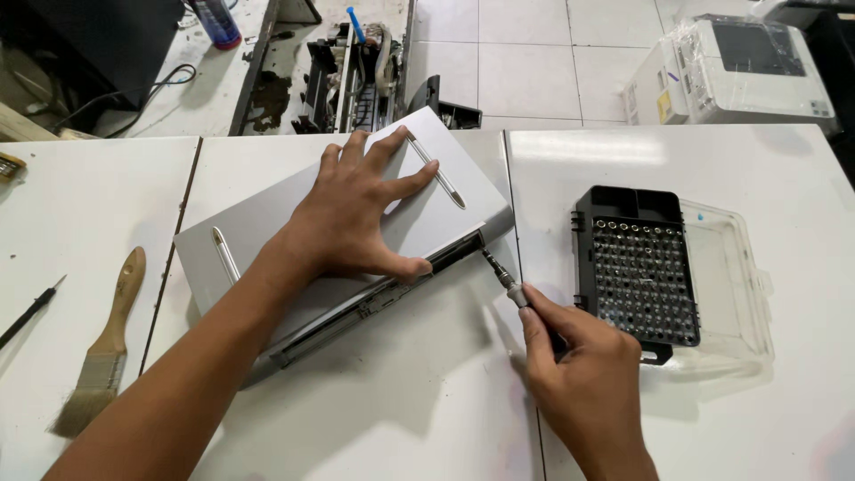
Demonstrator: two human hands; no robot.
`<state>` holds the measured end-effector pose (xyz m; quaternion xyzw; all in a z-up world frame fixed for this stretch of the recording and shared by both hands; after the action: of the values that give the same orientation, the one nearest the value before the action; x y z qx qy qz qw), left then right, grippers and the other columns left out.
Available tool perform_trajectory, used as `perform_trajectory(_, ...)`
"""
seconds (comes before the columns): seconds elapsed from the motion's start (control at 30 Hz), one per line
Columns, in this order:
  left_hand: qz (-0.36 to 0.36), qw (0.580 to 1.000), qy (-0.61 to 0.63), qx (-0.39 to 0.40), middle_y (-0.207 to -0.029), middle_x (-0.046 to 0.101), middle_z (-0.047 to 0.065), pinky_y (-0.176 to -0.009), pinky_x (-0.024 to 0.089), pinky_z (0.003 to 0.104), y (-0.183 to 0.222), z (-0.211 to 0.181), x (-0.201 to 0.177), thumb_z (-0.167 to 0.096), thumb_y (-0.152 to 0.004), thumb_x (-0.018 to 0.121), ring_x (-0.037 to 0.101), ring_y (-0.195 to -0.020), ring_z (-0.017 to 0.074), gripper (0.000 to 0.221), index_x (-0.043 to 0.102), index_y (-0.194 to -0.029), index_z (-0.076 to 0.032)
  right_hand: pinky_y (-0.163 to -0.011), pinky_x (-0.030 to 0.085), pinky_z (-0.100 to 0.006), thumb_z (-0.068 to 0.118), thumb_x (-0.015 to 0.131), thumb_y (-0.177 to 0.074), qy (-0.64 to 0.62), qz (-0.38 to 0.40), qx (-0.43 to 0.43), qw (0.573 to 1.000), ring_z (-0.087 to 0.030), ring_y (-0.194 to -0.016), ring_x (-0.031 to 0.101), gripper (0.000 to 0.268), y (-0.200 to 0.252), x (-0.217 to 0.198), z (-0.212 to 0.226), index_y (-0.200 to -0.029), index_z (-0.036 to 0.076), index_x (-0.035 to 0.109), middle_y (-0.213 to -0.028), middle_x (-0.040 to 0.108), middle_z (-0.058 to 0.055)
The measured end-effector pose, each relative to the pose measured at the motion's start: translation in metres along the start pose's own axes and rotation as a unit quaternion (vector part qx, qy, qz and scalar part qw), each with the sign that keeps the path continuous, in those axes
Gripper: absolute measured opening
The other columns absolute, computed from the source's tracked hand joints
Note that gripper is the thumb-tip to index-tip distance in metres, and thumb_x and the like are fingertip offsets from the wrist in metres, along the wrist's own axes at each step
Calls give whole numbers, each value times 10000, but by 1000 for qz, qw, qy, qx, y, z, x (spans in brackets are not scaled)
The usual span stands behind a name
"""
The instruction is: The person uses a screwdriver to remove screws from the side of a white Canon printer. They repeatedly select different bits from a black bit case, attach them to the screwdriver, and attempt to unscrew fasteners on the printer's side panel.
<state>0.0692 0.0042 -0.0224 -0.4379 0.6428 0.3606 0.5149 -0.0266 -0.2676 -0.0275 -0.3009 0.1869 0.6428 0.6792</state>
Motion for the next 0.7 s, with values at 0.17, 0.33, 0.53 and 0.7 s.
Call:
perform_trajectory(0.17,-18,999,-26,14,-1721,261,205,-1155,205,731,-1,1,3,-852,-570,821,259,-1465,641,1236,476,-1637,-333,-629,475,-255,302,686,-953,-11,114,232,966,-80,-610,539,333,-7,4,-2,-1186,212,907,-819,799,47)
perform_trajectory(0.33,-16,999,-31,12,-1718,260,211,-1146,218,744,-1,1,3,-855,-568,818,259,-1466,653,1243,472,-1639,-327,-609,425,-291,303,644,-1054,-40,173,288,941,-127,-605,520,337,-8,12,-6,-945,110,898,-634,638,-14)
perform_trajectory(0.53,-18,1000,-22,0,-1716,270,206,-1146,208,743,-1,5,2,-866,-574,802,258,-1464,648,1223,485,-1631,-338,-798,608,-292,216,816,-810,56,-8,26,998,-131,-852,826,318,-10,10,4,-1117,162,882,-985,872,-1)
perform_trajectory(0.7,2,1000,-10,-12,-1740,213,201,-1165,174,767,0,4,-1,-863,-597,804,207,-1497,649,1235,443,-1655,-338,-614,511,-322,149,823,-876,96,-68,-59,991,-165,-591,616,291,-1,13,16,-1162,134,872,-745,704,8)
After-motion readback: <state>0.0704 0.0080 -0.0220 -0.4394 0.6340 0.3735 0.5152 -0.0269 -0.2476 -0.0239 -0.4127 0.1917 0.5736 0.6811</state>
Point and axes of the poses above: each hand's wrist, its own y-axis away from the middle knuckle, its own x-axis out of the palm, z = x × y, the point moved 6 cm from there along -y, towards the middle knuckle
